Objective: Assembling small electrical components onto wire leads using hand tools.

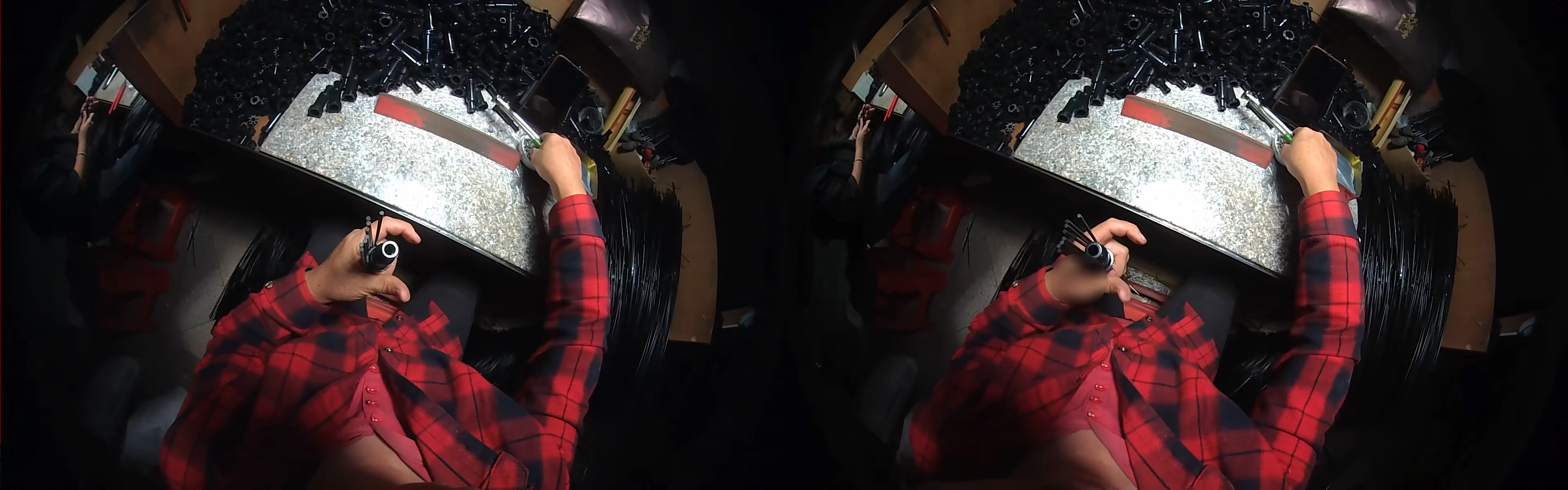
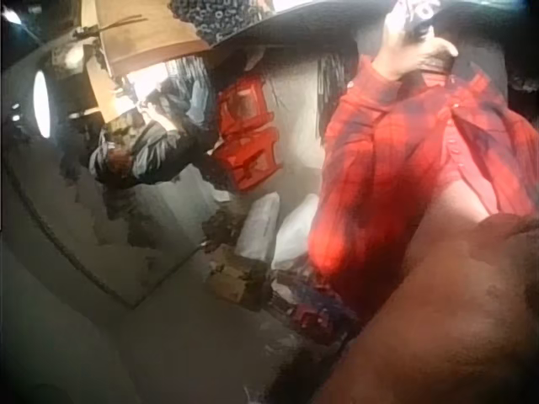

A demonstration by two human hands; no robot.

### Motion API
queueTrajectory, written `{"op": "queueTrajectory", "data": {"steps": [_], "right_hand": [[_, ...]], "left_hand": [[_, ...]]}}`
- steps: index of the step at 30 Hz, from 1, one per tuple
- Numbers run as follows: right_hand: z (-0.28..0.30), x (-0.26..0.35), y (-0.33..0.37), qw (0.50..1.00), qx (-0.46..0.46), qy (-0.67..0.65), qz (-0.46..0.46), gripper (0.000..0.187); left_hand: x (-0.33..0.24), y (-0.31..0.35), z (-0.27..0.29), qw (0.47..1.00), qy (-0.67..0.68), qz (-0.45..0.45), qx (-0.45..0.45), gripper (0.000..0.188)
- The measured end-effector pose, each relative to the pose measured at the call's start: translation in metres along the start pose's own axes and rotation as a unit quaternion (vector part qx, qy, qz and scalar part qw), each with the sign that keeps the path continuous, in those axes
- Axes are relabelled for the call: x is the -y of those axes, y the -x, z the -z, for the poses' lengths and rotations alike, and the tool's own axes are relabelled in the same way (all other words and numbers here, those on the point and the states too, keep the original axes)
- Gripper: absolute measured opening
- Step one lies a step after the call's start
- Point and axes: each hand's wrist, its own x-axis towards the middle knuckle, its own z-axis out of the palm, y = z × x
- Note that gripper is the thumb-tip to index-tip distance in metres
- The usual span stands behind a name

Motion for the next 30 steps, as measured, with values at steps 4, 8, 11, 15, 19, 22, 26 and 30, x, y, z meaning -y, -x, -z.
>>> {"op": "queueTrajectory", "data": {"steps": [4,8,11,15,19,22,26,30], "right_hand": [[0.0,-0.004,0.013,0.99,-0.051,-0.134,0.009,0.019],[0.007,0.031,0.065,0.857,0.012,-0.511,0.063,0.02],[0.025,0.078,0.13,0.745,0.065,-0.653,0.123,0.014],[0.021,0.113,0.186,0.641,0.132,-0.743,0.138,0.009],[0.012,0.129,0.201,0.658,0.099,-0.726,0.174,0.008],[0.015,0.131,0.206,0.653,0.108,-0.731,0.17,0.008],[0.017,0.132,0.211,0.652,0.112,-0.732,0.163,0.009],[0.017,0.137,0.212,0.683,0.057,-0.705,0.182,0.005]], "left_hand": [[0.006,0.001,0.001,0.999,0.035,-0.009,-0.025,0.069],[0.007,-0.003,0.003,0.997,0.003,-0.035,-0.074,0.068],[-0.001,-0.005,-0.001,0.995,-0.008,-0.034,-0.094,0.068],[-0.009,-0.011,-0.011,0.995,0.037,-0.034,-0.088,0.069],[-0.007,-0.005,-0.012,0.994,0.046,-0.068,-0.078,0.071],[-0.005,0.0,-0.013,0.993,0.0,-0.102,-0.064,0.072],[-0.01,0.003,-0.019,0.991,0.006,-0.109,-0.074,0.071],[-0.016,0.006,-0.023,0.992,0.095,-0.026,-0.084,0.07]]}}
